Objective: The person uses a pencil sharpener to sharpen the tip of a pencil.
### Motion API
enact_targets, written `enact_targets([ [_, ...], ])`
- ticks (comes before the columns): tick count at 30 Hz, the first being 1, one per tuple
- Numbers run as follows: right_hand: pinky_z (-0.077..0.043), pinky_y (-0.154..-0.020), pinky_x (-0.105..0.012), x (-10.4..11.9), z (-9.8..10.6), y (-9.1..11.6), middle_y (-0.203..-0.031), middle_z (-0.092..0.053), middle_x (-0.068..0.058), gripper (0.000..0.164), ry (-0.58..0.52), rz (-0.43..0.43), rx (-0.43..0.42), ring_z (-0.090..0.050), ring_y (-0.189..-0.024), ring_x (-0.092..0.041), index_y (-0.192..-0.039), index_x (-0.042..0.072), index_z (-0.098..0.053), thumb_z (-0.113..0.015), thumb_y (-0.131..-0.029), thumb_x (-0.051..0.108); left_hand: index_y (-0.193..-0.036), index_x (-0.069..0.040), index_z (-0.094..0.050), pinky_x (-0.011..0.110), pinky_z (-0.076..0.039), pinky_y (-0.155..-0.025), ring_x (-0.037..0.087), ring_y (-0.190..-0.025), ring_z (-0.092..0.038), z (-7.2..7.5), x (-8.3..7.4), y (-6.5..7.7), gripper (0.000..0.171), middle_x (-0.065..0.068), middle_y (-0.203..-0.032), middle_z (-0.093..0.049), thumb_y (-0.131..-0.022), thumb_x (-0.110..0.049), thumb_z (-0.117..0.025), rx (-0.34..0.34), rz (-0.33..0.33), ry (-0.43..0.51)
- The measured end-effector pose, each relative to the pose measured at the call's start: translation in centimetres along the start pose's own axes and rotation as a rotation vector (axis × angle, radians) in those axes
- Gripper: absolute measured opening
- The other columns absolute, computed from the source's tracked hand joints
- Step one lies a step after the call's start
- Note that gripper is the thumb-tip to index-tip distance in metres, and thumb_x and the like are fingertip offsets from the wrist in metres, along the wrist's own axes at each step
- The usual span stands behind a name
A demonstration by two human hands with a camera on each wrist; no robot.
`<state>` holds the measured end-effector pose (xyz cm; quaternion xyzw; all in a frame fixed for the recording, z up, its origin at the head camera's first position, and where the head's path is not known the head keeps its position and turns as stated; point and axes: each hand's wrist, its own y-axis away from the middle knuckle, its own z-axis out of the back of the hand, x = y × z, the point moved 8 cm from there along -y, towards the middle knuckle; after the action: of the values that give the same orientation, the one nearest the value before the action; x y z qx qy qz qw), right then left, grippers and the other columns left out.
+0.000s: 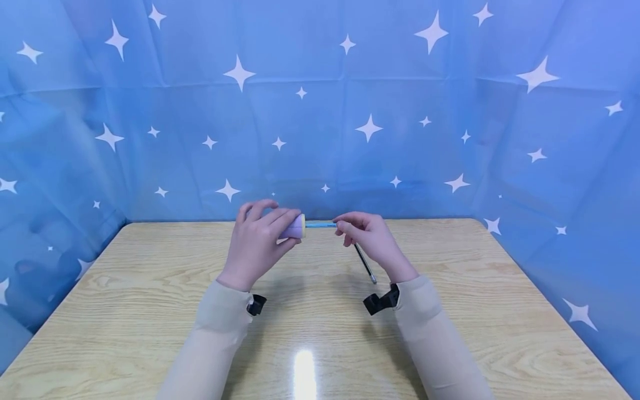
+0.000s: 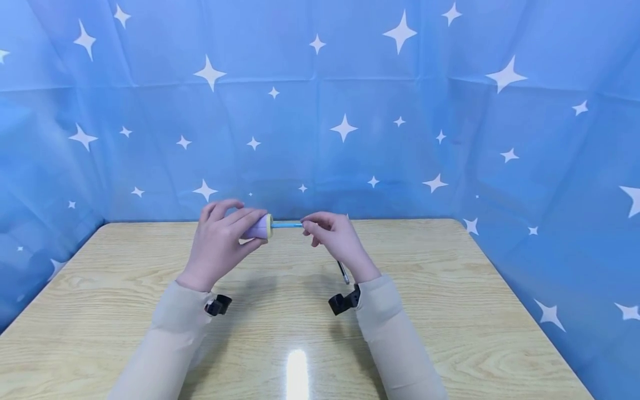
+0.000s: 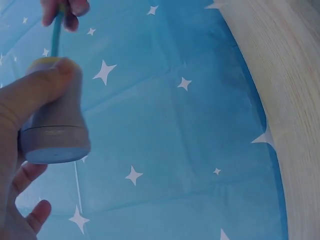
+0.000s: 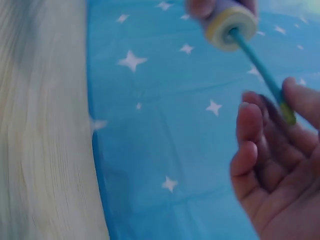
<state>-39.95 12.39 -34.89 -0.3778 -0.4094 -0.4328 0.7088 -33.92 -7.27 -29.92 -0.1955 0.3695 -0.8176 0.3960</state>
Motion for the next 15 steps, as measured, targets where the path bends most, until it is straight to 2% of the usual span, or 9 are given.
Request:
enact_targets([
  [2, -0.048, -0.071, -0.038, 0.2, 0.1, 0.1, -0.088, -0.067, -0.005, 0.026, 0.094, 0.046, -0.022, -0.062, -0.074, -0.025, -0.118, 0.011, -0.068, -0.060, -0.098, 0.025, -0.117, -0.016, -0.071, 0.048, -0.033, -0.097, 0.025, -0.113, -0.051, -0.2, 0.4, 0.1, 0.051, 0.001, -0.106, -0.071, -0.071, -0.028, -0.087, 0.032, 0.029, 0.014],
  [5, -0.047, -0.069, -0.039, 0.4, 0.1, 0.3, -0.088, -0.068, -0.005, 0.025, 0.172, 0.094, -0.032, -0.063, -0.075, -0.023, -0.119, 0.011, -0.068, -0.060, -0.097, 0.020, -0.117, -0.016, -0.071, 0.048, -0.032, -0.097, 0.025, -0.113, -0.050, -0.2, 0.8, 0.3, 0.050, 0.001, -0.105, -0.072, -0.072, -0.029, -0.087, 0.055, 0.060, 0.037],
  [10, -0.050, -0.070, -0.038, 1.3, -0.1, 0.4, -0.092, -0.069, -0.012, 0.023, 0.213, 0.165, -0.040, -0.063, -0.077, -0.031, -0.116, 0.001, -0.067, -0.055, -0.099, 0.009, -0.116, -0.016, -0.071, 0.048, -0.032, -0.097, 0.025, -0.113, -0.050, -0.1, 0.9, 0.2, 0.049, 0.001, -0.104, -0.072, -0.071, -0.027, -0.087, 0.055, 0.069, 0.072],
  [12, -0.050, -0.068, -0.036, 1.8, -0.2, 0.4, -0.086, -0.067, -0.015, 0.020, 0.233, 0.208, -0.046, -0.063, -0.074, -0.034, -0.111, -0.002, -0.068, -0.054, -0.099, 0.006, -0.116, -0.016, -0.071, 0.048, -0.032, -0.097, 0.025, -0.113, -0.051, -0.1, 0.8, 0.2, 0.049, 0.001, -0.103, -0.072, -0.071, -0.026, -0.087, 0.052, 0.061, 0.082],
  [15, -0.046, -0.064, -0.032, 2.3, -0.3, 0.5, -0.074, -0.064, -0.013, 0.017, 0.261, 0.274, -0.062, -0.062, -0.067, -0.031, -0.102, -0.003, -0.069, -0.054, -0.098, 0.004, -0.116, -0.015, -0.071, 0.047, -0.033, -0.097, 0.025, -0.112, -0.051, 0.0, 0.6, 0.1, 0.049, 0.002, -0.104, -0.072, -0.071, -0.025, -0.087, 0.041, 0.045, 0.084],
])
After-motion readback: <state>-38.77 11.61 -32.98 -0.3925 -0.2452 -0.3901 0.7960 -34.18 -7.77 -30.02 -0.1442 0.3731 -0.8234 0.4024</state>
